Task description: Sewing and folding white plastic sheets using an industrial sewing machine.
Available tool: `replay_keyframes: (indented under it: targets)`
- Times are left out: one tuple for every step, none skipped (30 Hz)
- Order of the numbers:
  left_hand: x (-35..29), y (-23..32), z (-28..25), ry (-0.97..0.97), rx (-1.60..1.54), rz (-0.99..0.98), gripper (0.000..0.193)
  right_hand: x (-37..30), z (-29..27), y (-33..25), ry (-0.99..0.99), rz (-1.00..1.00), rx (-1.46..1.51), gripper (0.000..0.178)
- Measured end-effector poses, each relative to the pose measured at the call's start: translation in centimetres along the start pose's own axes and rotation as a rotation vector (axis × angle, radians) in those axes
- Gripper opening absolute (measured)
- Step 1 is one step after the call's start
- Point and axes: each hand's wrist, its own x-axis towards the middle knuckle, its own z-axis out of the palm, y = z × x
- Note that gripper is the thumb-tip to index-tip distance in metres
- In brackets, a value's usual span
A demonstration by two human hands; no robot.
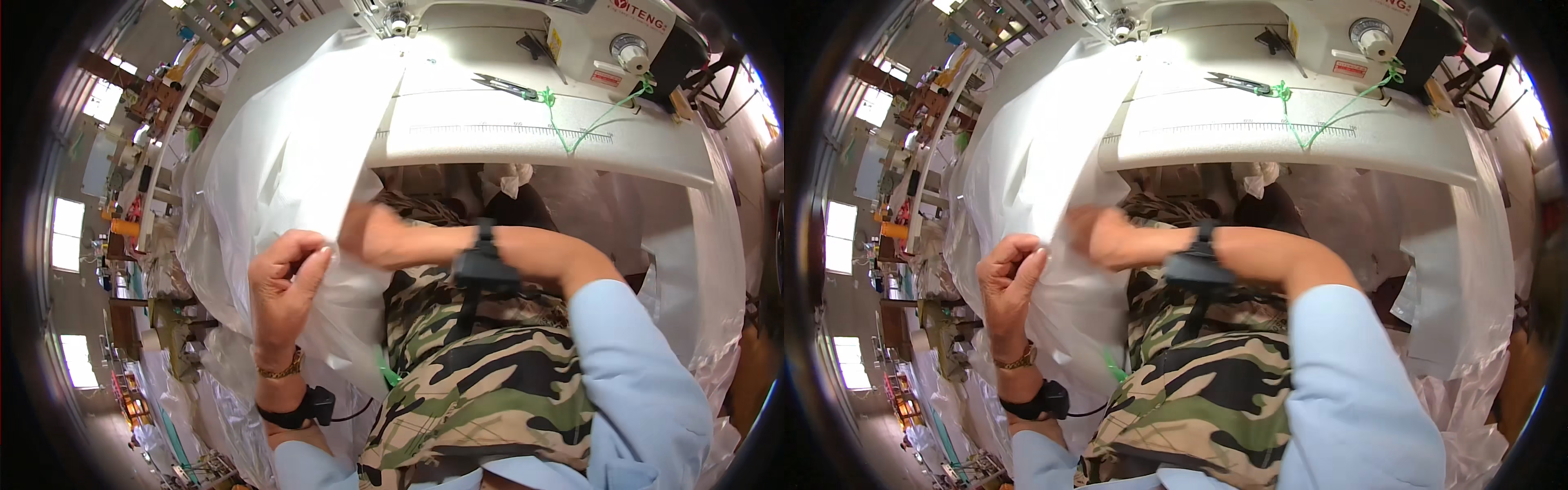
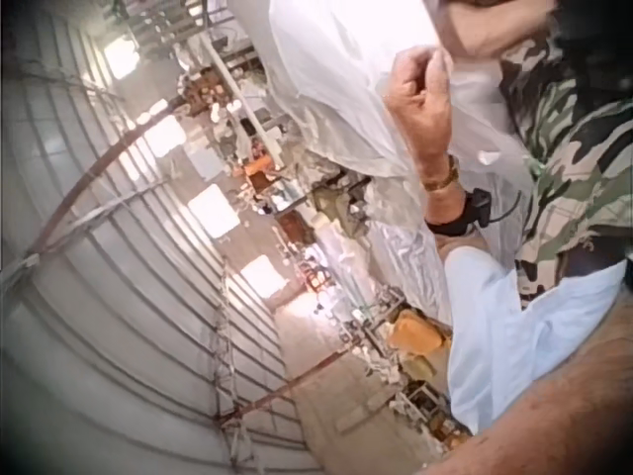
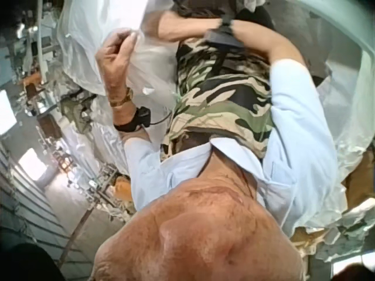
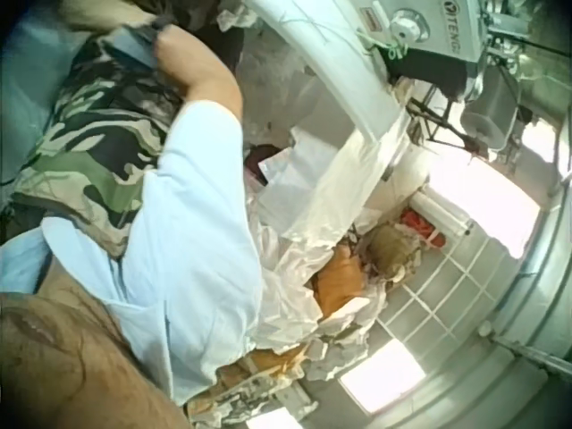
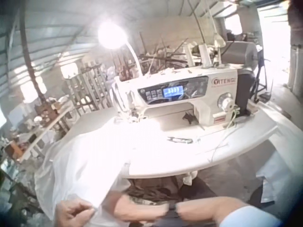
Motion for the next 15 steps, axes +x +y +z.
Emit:
replay_keyframes:
  targets:
    - [0.7,1.6,0.2,-0.108,0.134,0.075,0.005,1.6,-0.4,-1.5,0.09,-0.241,0.575,0.022]
    - [1.0,2.7,0.3,-0.213,0.266,0.141,0.006,2.2,-0.8,-3.0,0.172,-0.482,1.156,0.022]
    - [1.3,3.5,0.3,-0.275,0.285,0.127,0.005,2.7,-0.5,-2.9,0.099,-0.535,1.249,0.022]
    - [1.3,3.3,0.3,-0.273,0.286,0.122,0.005,2.7,0.4,-1.9,0.017,-0.479,1.155,0.022]
    - [1.4,3.2,0.3,-0.342,0.41,0.125,0.004,2.6,1.3,-0.6,-0.055,-0.432,1.057,0.022]
    - [1.4,3.0,0.5,-0.411,0.533,0.127,0.002,2.1,2.6,0.7,-0.09,-0.388,0.97,0.022]
    - [0.9,1.9,0.9,-0.396,0.533,0.178,0.004,1.5,4.5,1.5,-0.103,-0.373,0.916,0.022]
    - [0.0,-0.6,1.1,-0.39,0.541,0.245,0.008,0.8,6.2,1.7,-0.1,-0.375,0.877,0.022]
    - [-0.6,-2.9,1.5,-0.355,0.555,0.277,0.008,-0.1,7.5,2.0,-0.076,-0.373,0.834,0.022]
    - [-1.5,-4.7,2.2,-0.307,0.573,0.297,0.009,-0.9,8.3,2.0,-0.042,-0.393,0.786,0.022]
    - [-1.9,-6.1,3.1,-0.3,0.565,0.284,0.009,-1.6,8.1,2.1,0.017,-0.41,0.713,0.022]
    - [-2.2,-7.3,4.1,-0.218,0.573,0.295,0.009,-2.5,7.5,3.0,0.079,-0.44,0.615,0.022]
    - [-2.9,-8.6,4.7,-0.124,0.577,0.295,0.009,-3.5,4.9,3.3,-0.036,-0.232,0.567,0.027]
    - [-3.2,-9.6,5.1,-0.107,0.564,0.272,0.009,-3.9,-0.1,3.3,-0.298,-0.154,0.414,0.027]
    - [-3.3,-10.2,5.8,-0.044,0.552,0.284,0.008,-4.3,-4.2,4.0,-0.551,-0.076,0.249,0.028]
